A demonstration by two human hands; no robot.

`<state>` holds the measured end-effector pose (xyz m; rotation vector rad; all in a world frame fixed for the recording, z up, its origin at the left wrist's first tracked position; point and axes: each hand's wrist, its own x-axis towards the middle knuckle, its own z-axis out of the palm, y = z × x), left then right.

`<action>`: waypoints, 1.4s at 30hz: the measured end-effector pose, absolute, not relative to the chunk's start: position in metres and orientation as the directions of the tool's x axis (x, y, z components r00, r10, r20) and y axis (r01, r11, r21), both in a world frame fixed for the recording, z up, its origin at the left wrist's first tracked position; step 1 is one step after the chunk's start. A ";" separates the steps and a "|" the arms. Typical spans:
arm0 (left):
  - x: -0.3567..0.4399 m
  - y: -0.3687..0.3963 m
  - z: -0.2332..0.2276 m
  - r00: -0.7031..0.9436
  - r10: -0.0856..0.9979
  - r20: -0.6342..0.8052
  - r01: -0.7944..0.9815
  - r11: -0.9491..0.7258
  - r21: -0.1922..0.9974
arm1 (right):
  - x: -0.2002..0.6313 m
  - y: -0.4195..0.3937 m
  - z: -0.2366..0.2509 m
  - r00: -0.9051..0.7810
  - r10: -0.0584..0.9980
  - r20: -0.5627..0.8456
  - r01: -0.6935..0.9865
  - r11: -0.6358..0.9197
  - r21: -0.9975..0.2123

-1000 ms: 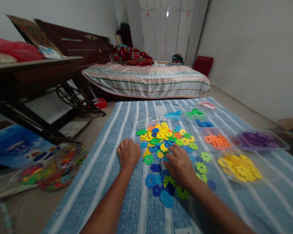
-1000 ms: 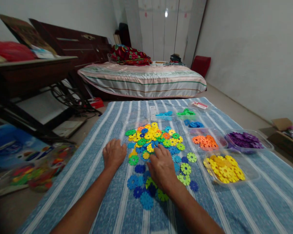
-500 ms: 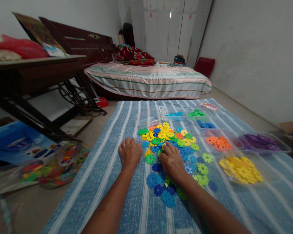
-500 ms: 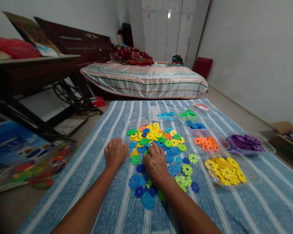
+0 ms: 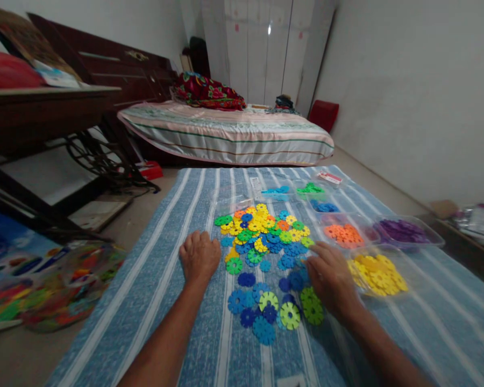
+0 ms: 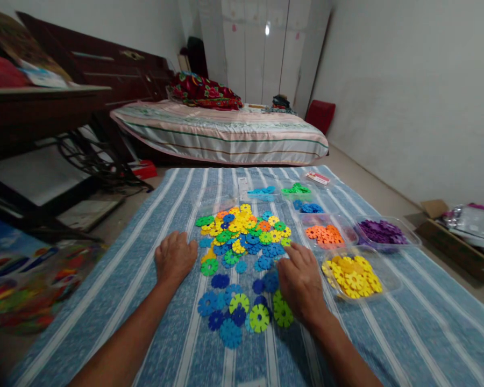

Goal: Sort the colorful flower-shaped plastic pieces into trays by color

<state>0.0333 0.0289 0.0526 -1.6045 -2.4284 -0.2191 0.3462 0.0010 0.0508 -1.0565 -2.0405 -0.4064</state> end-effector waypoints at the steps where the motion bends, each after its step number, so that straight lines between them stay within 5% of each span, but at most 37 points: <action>1: 0.033 0.029 0.053 -0.378 0.887 0.265 0.920 0.391 0.002 | 0.366 0.000 0.055 -0.330 0.543 0.772 0.829 0.558 -0.039; 7: 0.033 0.029 0.049 -0.375 0.885 0.275 0.921 0.390 -0.002 | 0.454 0.000 0.070 -0.229 0.600 0.766 0.969 0.214 0.121; 17: 0.032 0.027 0.046 -0.367 0.881 0.299 0.922 0.387 -0.010 | 0.281 -0.007 0.049 -0.462 0.659 0.594 0.711 0.675 -0.196; 27: 0.031 0.027 0.048 -0.373 0.875 0.310 0.918 0.396 -0.014 | 0.187 0.009 0.057 -0.554 0.787 0.270 0.735 0.615 -0.286; 42: 0.030 0.029 0.050 -0.354 0.881 0.314 0.927 0.376 -0.008 | 0.210 0.009 0.049 -0.561 0.750 0.350 0.596 0.660 -0.457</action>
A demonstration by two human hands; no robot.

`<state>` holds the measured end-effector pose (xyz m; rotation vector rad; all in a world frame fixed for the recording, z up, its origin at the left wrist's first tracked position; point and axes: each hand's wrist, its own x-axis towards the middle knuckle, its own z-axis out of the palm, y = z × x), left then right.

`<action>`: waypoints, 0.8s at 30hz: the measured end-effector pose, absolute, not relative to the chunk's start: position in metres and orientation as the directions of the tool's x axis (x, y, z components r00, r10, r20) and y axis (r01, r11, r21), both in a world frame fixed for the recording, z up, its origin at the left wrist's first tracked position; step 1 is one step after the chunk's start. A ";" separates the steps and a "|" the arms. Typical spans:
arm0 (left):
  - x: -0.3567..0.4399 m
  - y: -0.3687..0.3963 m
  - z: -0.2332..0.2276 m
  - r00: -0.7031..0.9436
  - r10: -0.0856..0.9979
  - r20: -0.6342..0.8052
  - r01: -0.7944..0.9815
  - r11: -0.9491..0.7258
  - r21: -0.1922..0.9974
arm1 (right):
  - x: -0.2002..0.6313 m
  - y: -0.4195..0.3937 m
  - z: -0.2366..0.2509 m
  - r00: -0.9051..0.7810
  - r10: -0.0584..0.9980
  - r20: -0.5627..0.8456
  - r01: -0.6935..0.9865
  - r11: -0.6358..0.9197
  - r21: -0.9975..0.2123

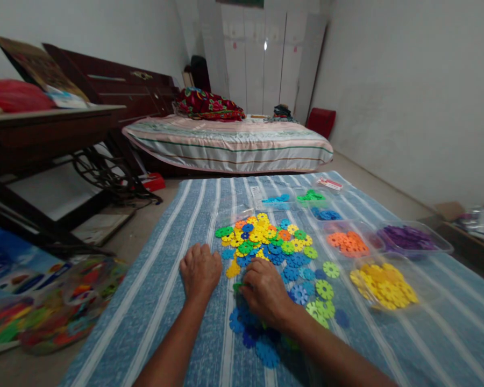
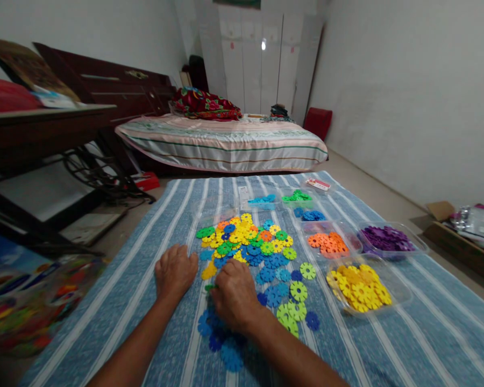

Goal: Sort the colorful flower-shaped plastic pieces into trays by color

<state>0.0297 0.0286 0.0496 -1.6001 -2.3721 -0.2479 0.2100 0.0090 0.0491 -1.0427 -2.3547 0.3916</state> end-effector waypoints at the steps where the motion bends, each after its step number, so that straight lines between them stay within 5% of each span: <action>1: 0.030 0.029 0.050 -0.352 0.882 0.313 0.927 0.375 -0.013 | 0.215 0.011 0.049 -0.578 0.732 0.360 0.579 0.679 -0.452; 8: 0.029 0.028 0.050 -0.367 0.878 0.309 0.920 0.391 -0.020 | 0.278 0.091 0.094 -0.545 0.712 0.444 0.725 0.666 -0.178; 15: 0.030 0.029 0.050 -0.369 0.880 0.299 0.921 0.388 -0.005 | 0.330 0.164 0.135 -0.200 0.728 0.655 0.954 0.298 -0.041; 19: 0.031 0.029 0.050 -0.367 0.880 0.300 0.923 0.385 -0.001 | 0.307 0.126 0.099 -0.404 0.774 0.488 0.876 0.481 -0.038; 24: 0.030 0.028 0.046 -0.366 0.879 0.305 0.921 0.390 -0.019 | 0.261 0.066 0.060 -0.618 0.690 0.378 0.708 0.697 -0.114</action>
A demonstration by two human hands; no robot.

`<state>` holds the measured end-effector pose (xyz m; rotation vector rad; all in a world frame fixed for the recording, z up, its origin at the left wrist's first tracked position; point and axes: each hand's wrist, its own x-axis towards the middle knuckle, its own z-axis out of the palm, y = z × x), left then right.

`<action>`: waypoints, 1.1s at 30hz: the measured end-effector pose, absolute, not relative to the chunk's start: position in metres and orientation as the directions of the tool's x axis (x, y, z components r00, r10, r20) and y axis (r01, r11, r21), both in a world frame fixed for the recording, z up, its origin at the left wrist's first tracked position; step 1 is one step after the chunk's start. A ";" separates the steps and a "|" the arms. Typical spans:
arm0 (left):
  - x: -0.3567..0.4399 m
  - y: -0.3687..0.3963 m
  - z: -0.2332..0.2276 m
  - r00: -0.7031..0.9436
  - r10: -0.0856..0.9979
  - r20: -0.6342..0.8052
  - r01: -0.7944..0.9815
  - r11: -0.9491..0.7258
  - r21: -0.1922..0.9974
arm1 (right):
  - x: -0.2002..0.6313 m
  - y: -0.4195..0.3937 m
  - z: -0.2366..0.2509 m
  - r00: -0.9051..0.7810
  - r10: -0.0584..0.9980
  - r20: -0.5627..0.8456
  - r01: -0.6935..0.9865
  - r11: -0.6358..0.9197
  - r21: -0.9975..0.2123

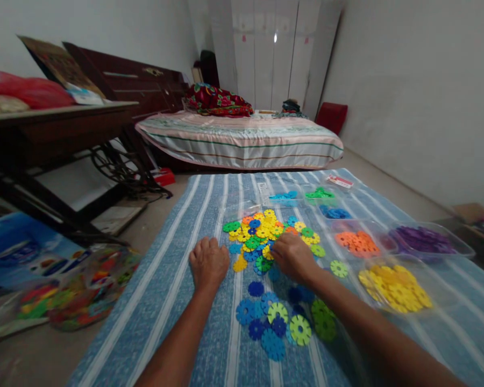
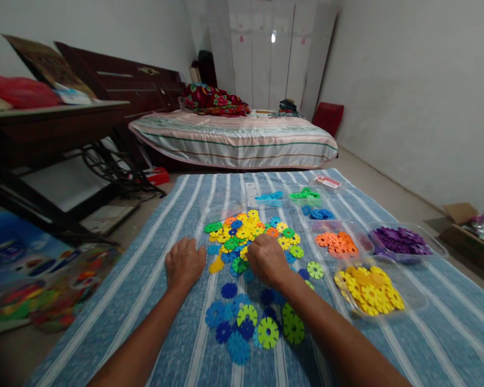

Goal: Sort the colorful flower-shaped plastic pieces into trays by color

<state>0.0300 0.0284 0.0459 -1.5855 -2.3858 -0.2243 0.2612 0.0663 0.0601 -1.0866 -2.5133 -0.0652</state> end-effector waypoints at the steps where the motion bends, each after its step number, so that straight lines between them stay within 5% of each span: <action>1: 0.030 0.028 0.045 -0.367 0.879 0.305 0.920 0.391 -0.022 | 0.254 0.057 0.058 -0.643 0.672 0.367 0.684 0.720 -0.120; 14: 0.031 0.028 0.046 -0.370 0.874 0.314 0.918 0.396 -0.021 | 0.233 0.036 0.050 -0.672 0.693 0.260 0.693 0.713 -0.109; 28: 0.030 0.029 0.050 -0.368 0.880 0.299 0.919 0.393 -0.023 | 0.247 0.026 0.034 -0.667 0.499 0.553 0.529 0.840 -0.120; 33: 0.029 0.029 0.050 -0.367 0.878 0.307 0.918 0.395 -0.033 | 0.263 0.041 0.052 -0.677 0.537 0.504 0.541 0.827 -0.153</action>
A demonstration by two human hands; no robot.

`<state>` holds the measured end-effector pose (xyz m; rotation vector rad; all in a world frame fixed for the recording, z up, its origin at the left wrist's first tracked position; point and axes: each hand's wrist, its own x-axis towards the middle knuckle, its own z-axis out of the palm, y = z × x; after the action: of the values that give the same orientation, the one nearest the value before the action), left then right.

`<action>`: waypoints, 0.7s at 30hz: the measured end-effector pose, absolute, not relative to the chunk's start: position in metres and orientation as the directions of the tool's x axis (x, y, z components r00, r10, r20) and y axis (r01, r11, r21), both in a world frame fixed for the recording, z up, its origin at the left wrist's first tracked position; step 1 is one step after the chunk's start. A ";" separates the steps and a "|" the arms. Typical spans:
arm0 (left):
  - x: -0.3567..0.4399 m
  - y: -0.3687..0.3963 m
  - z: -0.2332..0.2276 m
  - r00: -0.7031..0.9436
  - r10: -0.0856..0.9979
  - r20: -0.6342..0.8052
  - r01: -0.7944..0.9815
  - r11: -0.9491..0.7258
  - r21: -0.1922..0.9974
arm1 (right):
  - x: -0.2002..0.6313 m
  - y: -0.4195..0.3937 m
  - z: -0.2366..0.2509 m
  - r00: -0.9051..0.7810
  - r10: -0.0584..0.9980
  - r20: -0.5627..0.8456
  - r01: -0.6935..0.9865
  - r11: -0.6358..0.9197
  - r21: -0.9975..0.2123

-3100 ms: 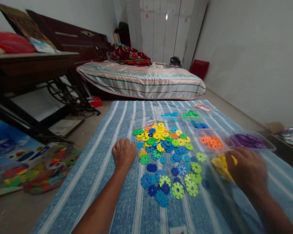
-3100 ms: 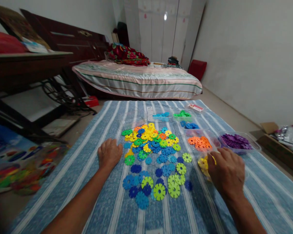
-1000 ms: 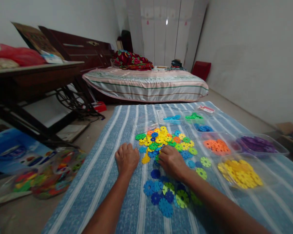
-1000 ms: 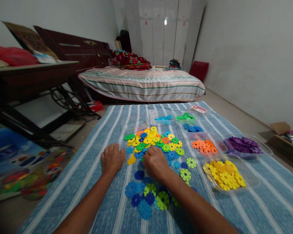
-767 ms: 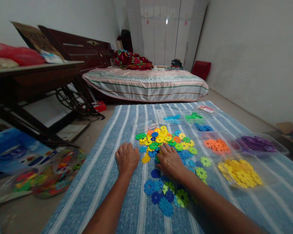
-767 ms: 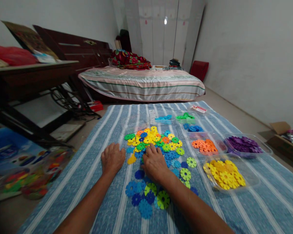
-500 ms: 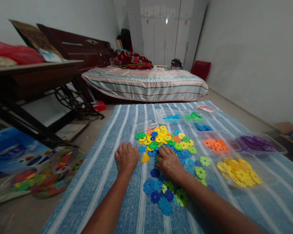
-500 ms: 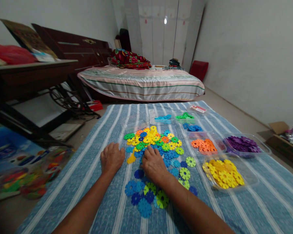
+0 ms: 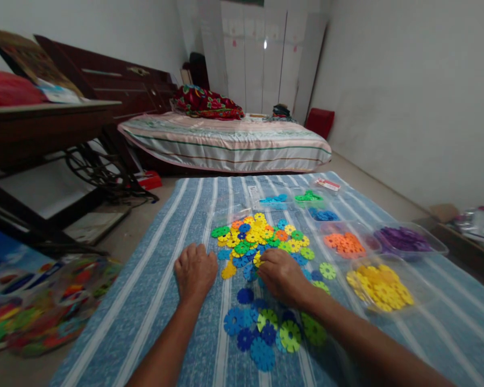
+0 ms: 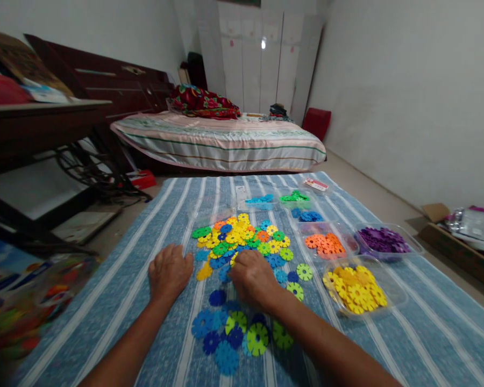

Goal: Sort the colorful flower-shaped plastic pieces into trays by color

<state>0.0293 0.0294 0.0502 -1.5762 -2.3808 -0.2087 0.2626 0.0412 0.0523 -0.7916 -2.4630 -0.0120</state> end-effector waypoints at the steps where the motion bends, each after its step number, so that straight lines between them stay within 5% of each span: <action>1: 0.029 0.029 0.050 -0.365 0.879 0.308 0.919 0.394 -0.036 | 0.267 0.050 0.058 -0.685 0.545 0.484 0.551 0.822 -0.145; 6: 0.029 0.030 0.050 -0.369 0.884 0.288 0.915 0.399 -0.051 | 0.306 0.126 0.110 -0.592 0.639 0.492 0.753 0.656 0.054; 11: 0.030 0.029 0.052 -0.375 0.882 0.285 0.915 0.401 -0.038 | 0.336 0.167 0.144 -0.289 0.689 0.665 0.936 0.348 0.046; 21: 0.031 0.029 0.050 -0.365 0.884 0.292 0.921 0.389 -0.027 | 0.265 0.074 0.065 -0.690 0.609 0.390 0.654 0.756 -0.024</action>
<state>0.0305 0.0286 0.0497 -1.5921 -2.3910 -0.2051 0.2648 0.0737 0.0647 -0.9665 -2.5775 -0.1646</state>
